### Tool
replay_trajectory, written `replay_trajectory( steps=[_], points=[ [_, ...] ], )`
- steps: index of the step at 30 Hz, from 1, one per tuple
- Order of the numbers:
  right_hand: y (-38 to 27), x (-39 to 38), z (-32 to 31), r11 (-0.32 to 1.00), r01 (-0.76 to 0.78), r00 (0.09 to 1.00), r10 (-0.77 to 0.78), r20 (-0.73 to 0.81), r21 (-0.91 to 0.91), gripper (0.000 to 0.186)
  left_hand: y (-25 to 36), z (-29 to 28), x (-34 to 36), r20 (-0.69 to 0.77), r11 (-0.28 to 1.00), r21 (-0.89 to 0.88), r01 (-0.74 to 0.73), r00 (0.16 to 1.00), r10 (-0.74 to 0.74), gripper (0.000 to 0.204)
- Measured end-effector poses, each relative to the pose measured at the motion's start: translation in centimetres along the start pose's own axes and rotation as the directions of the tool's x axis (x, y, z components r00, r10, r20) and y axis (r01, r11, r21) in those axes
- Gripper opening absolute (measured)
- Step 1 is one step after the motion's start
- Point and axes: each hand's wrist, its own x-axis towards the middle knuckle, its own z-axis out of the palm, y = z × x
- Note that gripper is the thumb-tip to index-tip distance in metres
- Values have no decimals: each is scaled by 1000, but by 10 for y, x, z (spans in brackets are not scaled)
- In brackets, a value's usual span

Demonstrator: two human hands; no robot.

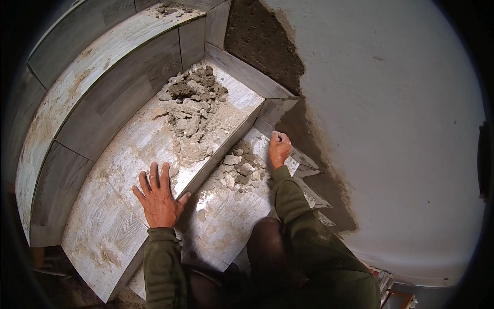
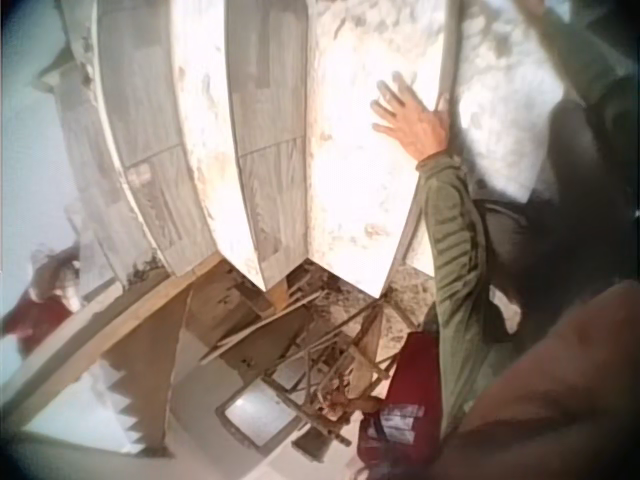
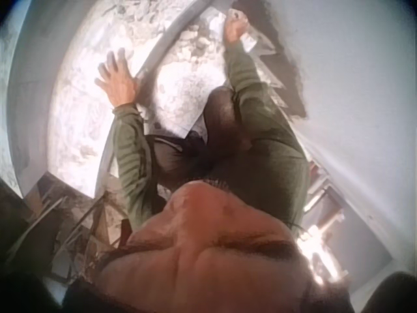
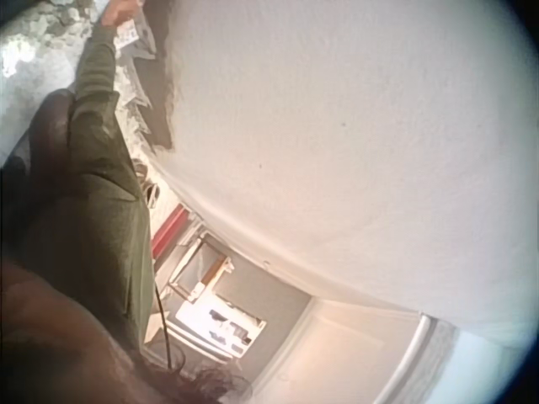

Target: The person applies mortar to the wall and the edge of a step using a trowel, then scrapes off excess material and cleans the grout lines with their fingers.

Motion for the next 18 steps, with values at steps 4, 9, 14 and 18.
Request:
replay_trajectory(
  steps=[4,9,14,18],
  points=[
    [-1,-2,5,1000,-15,1000,15,-21,-8,18,-1,1,0,-5,1000,2,-1,1000,1,102],
    [-1,-4,14,998,-31,985,23,-172,-45,17,2,-1,1,2,1000,7,-7,1000,7,101],
    [-2,-5,14,998,-13,990,4,-142,-65,17,1,2,1,-22,1000,19,-20,1000,20,101],
    [0,-4,15,997,34,987,-44,-153,-68,16,4,-2,1,-26,1000,19,-23,999,24,100]
  ],
)
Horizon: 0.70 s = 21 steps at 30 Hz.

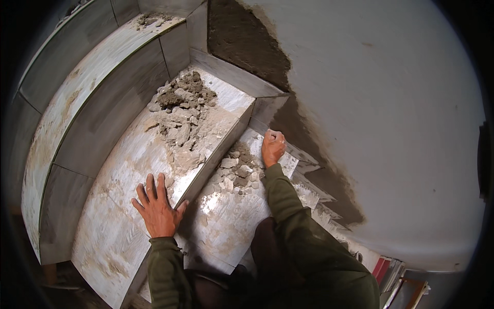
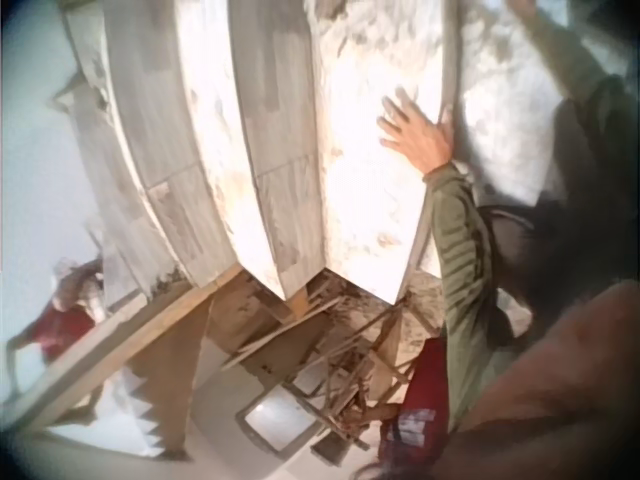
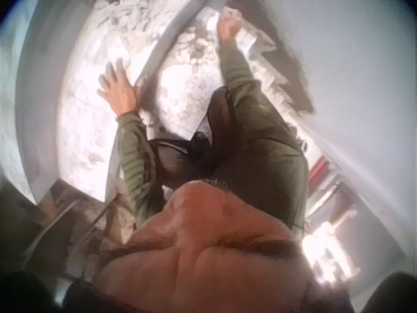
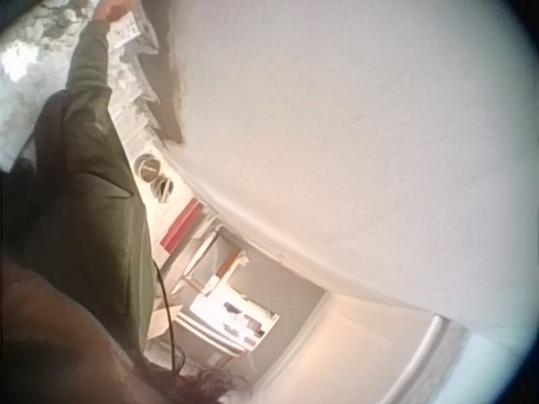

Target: The person applies mortar to the wall and the edge of a step using a trowel, then scrapes off excess material and cleans the grout lines with their fingers.

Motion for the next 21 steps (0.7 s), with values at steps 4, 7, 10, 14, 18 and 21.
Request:
replay_trajectory(
  steps=[4,7,10,14,18,21],
  points=[
    [-2,-1,1,999,-26,999,25,-25,-42,17,2,-2,0,12,1000,-10,5,1000,-5,100],
    [-1,-1,3,999,-38,999,37,-26,-35,19,2,0,0,-15,1000,8,-2,1000,2,101],
    [1,0,4,998,-29,998,27,-49,-51,20,1,1,0,-24,1000,7,-10,1000,10,101],
    [-1,0,3,999,-10,998,6,-70,-53,19,1,1,0,-20,1000,10,-14,1000,14,100],
    [-3,0,1,999,-23,997,20,-70,-48,19,1,1,0,-12,1000,19,-9,1000,10,100],
    [-1,1,1,999,-4,997,0,-76,-54,18,1,1,0,-13,1000,17,-12,1000,13,100]
  ],
)
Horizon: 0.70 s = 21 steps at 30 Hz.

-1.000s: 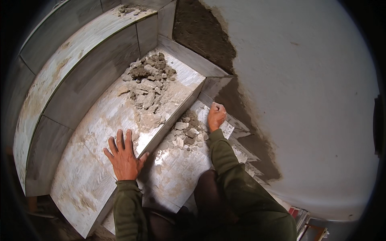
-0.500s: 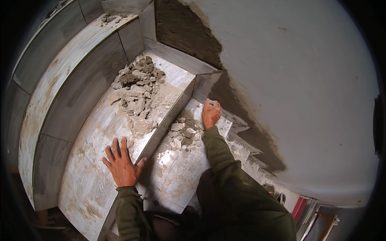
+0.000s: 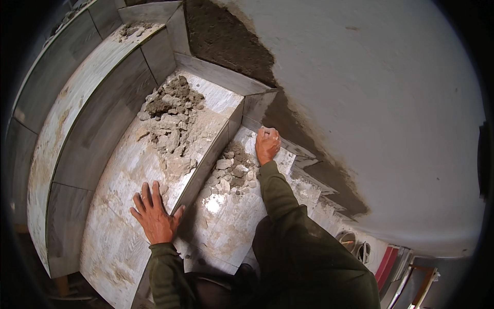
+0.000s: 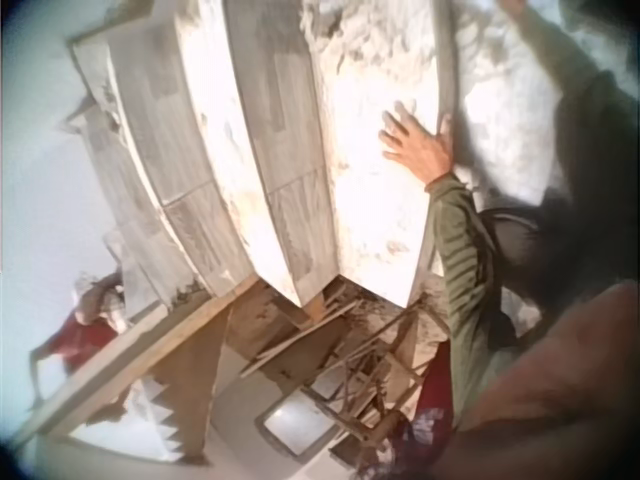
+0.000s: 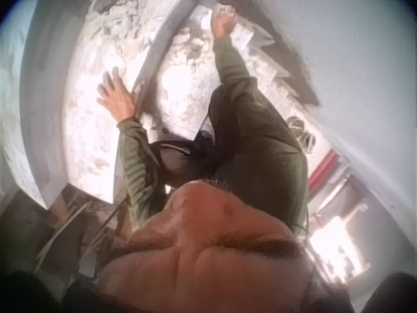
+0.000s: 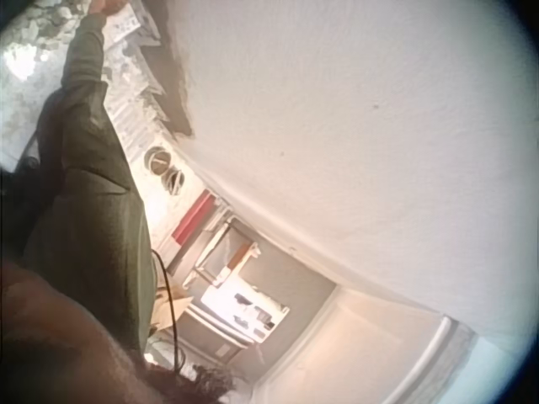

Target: The person applies mortar to the wall and the edge of a step using a trowel, then scrapes off excess material and cleans the grout lines with their fingers.

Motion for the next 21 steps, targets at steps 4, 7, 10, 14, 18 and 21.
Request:
replay_trajectory(
  steps=[4,7,10,14,18,21],
  points=[
    [-2,0,-2,1000,-5,1000,5,2,14,18,0,1,0,-4,1000,-3,0,1000,0,100],
    [-2,-1,-4,999,-34,999,34,19,-8,18,1,1,0,-6,1000,-5,-6,1000,6,100],
    [-2,0,-4,999,-30,999,29,27,24,19,0,0,0,5,1000,-8,10,1000,-10,99],
    [0,2,-3,1000,2,1000,-2,-2,7,19,1,1,1,1,1000,-2,5,1000,-5,100],
    [-4,1,-6,995,-86,995,84,52,43,20,1,2,0,-2,1000,-2,7,1000,-7,100],
    [-1,1,-4,999,-46,999,46,5,21,21,1,1,1,2,1000,-5,10,1000,-10,100]
  ],
)
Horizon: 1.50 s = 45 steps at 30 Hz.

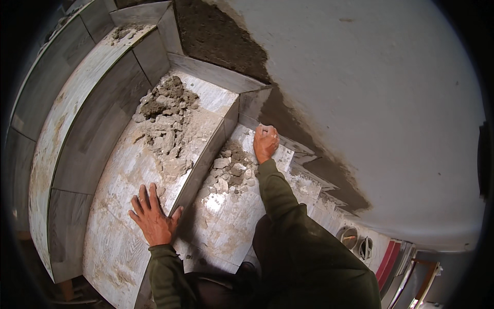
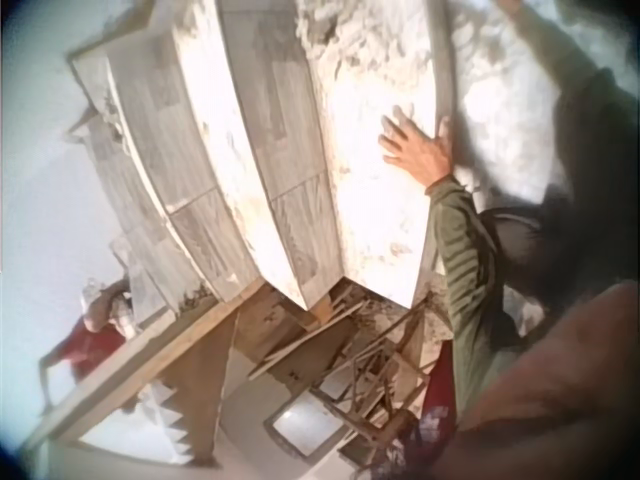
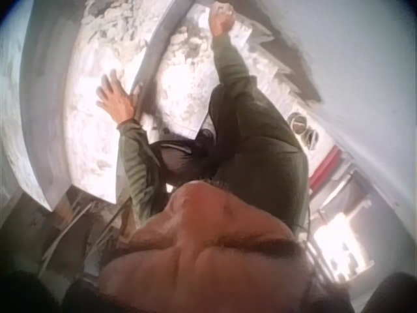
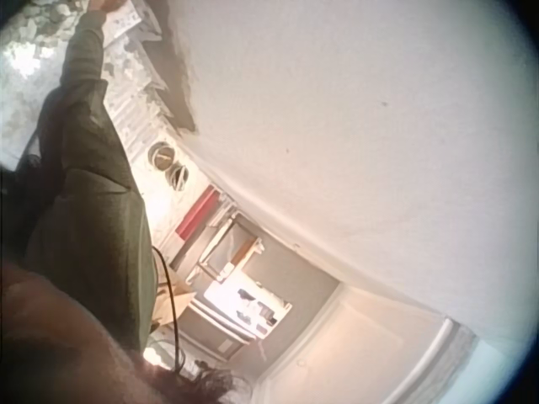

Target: The person applies mortar to the wall and the edge of a step using a trowel, then scrapes off excess material and cleans the grout lines with their fingers.

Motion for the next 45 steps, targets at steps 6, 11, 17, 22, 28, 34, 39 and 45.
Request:
replay_trajectory(
  steps=[6,11,17,22,28,34,39,45],
  points=[
    [3,-1,2,1000,18,1000,-19,-24,-23,21,0,-1,0,-6,1000,7,-5,1000,5,100],
    [9,-1,5,999,27,999,-28,-31,-40,20,0,4,0,-15,1000,8,-15,1000,15,101],
    [1,0,0,1000,14,999,-14,-37,-7,19,0,-3,-1,-28,1000,15,-17,999,18,100],
    [10,-1,3,1000,24,999,-24,-32,-4,19,-1,3,0,-26,1000,22,-17,999,17,100],
    [9,-2,2,999,-13,1000,13,-8,-35,17,-3,7,0,-35,999,38,-24,999,25,101],
    [6,0,-4,999,-4,1000,4,5,-33,17,-4,9,0,-37,999,38,-28,999,29,101],
    [6,-1,-5,1000,-29,999,29,21,-12,15,-5,8,0,-50,999,34,-42,998,43,101],
    [14,-2,-1,999,-32,999,32,2,14,18,-4,9,0,-56,998,38,-47,997,49,100]
  ],
)
